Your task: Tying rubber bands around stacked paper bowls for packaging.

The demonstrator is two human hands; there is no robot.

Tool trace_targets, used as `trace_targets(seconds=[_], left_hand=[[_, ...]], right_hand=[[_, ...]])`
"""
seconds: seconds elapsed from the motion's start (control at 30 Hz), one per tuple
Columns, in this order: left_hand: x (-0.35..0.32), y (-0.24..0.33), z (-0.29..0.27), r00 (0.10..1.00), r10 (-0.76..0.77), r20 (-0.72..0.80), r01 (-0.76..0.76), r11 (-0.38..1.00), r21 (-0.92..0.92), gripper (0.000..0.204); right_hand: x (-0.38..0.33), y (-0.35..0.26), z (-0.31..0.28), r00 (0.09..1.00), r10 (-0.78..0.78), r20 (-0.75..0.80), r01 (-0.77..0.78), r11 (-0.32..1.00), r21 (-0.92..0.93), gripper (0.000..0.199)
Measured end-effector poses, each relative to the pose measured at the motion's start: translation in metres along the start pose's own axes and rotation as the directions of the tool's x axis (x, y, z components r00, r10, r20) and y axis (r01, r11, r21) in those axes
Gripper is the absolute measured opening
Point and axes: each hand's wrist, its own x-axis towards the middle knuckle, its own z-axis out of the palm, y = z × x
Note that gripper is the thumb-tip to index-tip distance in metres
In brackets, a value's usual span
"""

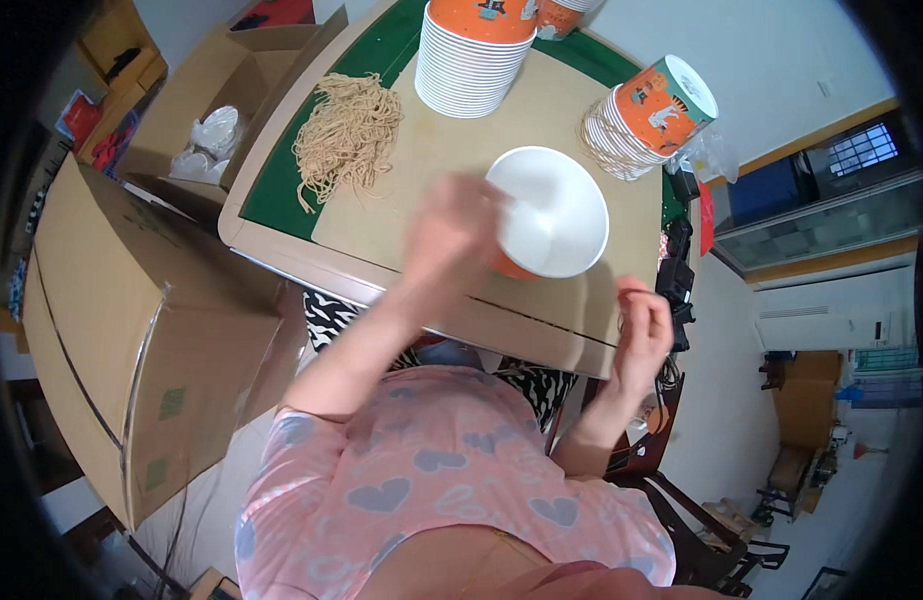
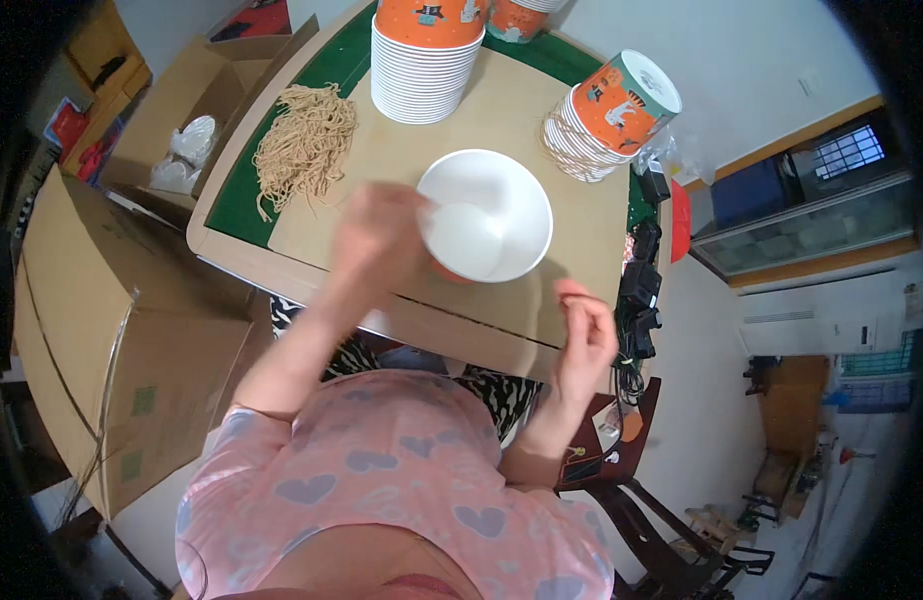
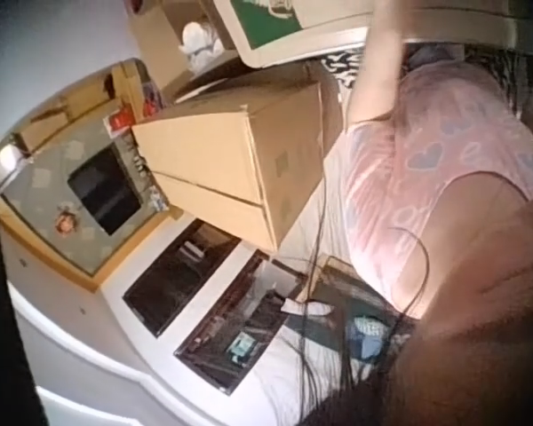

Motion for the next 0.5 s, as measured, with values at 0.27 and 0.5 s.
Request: trace_targets(seconds=[0.27,0.5], left_hand=[[-0.013,0.043,0.01,0.871,0.243,0.427,-0.333,0.931,0.149,0.011],[-0.007,0.03,-0.039,0.906,0.201,0.371,-0.218,0.976,0.003,0.022]], right_hand=[[-0.015,-0.002,0.028,0.96,0.276,-0.046,-0.28,0.947,-0.159,0.007],[-0.033,0.008,0.055,0.905,0.373,0.206,-0.368,0.928,-0.062,0.009]])
